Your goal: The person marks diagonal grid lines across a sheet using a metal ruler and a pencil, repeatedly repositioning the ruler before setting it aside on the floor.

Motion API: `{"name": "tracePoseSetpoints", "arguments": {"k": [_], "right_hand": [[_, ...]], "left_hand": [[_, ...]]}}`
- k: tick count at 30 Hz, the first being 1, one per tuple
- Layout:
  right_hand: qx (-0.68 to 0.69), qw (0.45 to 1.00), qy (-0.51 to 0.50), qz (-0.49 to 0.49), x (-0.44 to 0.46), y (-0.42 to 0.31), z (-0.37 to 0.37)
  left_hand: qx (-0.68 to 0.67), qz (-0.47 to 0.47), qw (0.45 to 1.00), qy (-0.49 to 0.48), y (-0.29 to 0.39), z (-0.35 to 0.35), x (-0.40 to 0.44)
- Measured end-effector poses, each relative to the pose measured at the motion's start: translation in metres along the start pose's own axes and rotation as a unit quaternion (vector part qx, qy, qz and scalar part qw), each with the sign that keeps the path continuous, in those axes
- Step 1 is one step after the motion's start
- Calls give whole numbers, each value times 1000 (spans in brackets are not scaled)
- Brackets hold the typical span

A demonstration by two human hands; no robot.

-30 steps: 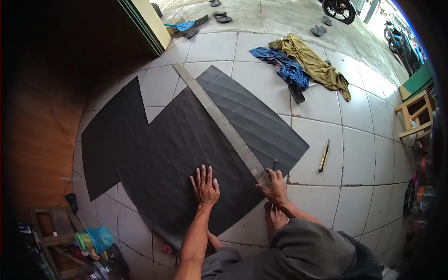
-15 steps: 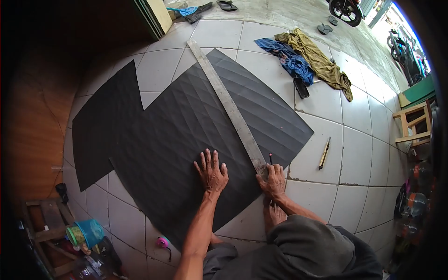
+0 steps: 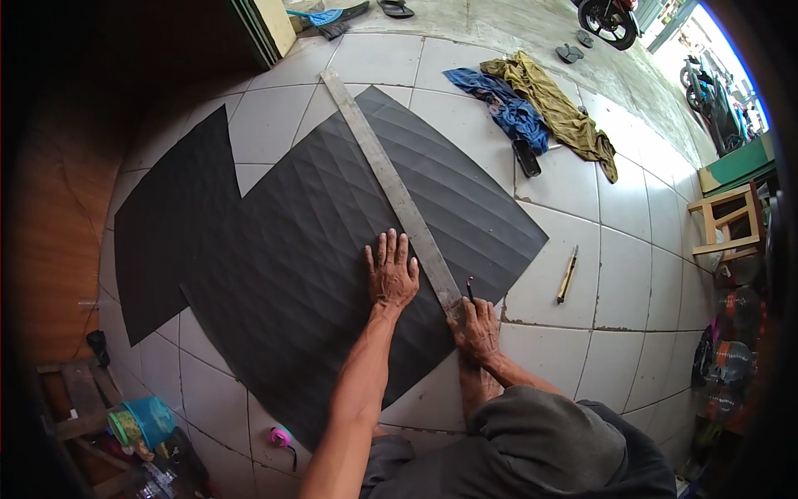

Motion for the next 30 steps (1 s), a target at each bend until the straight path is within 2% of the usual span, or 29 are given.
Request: {"name": "tracePoseSetpoints", "arguments": {"k": [7,9,11,13,14,15,17,21,22,30], "right_hand": [[-26,999,4,-34,4,3,-2],[-6,1000,-4,-12,5,6,1],[-8,1000,-5,-13,7,7,1],[-13,1000,-12,-18,4,7,2],[-12,1000,-14,-15,4,7,2],[-13,1000,-14,-15,7,9,1],[-21,999,-21,-25,6,10,0],[-12,999,-37,-17,8,11,-1],[-10,999,-28,-23,8,9,-3],[-16,999,-43,-16,7,14,2]], "left_hand": [[-3,10,1000,19,1,-3,-1],[-10,-4,1000,7,1,-3,2],[-50,-33,998,4,7,-1,16],[-131,-157,978,28,22,-7,36],[-160,-175,970,46,27,-8,49],[-162,-181,968,60,30,-11,58],[-115,-181,976,-20,36,-16,71],[-150,-186,971,2,34,-9,73],[-166,-187,968,32,34,-7,73],[-170,-202,963,51,30,1,73]]}}
Point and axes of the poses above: each hand's wrist, its own x-axis towards the middle knuckle, its own z-axis out of the palm, y = z × x, the point moved 2 cm from there along x, towards the middle knuckle, and after that the axes turned 13 degrees about -y, right-handed, at the moved point
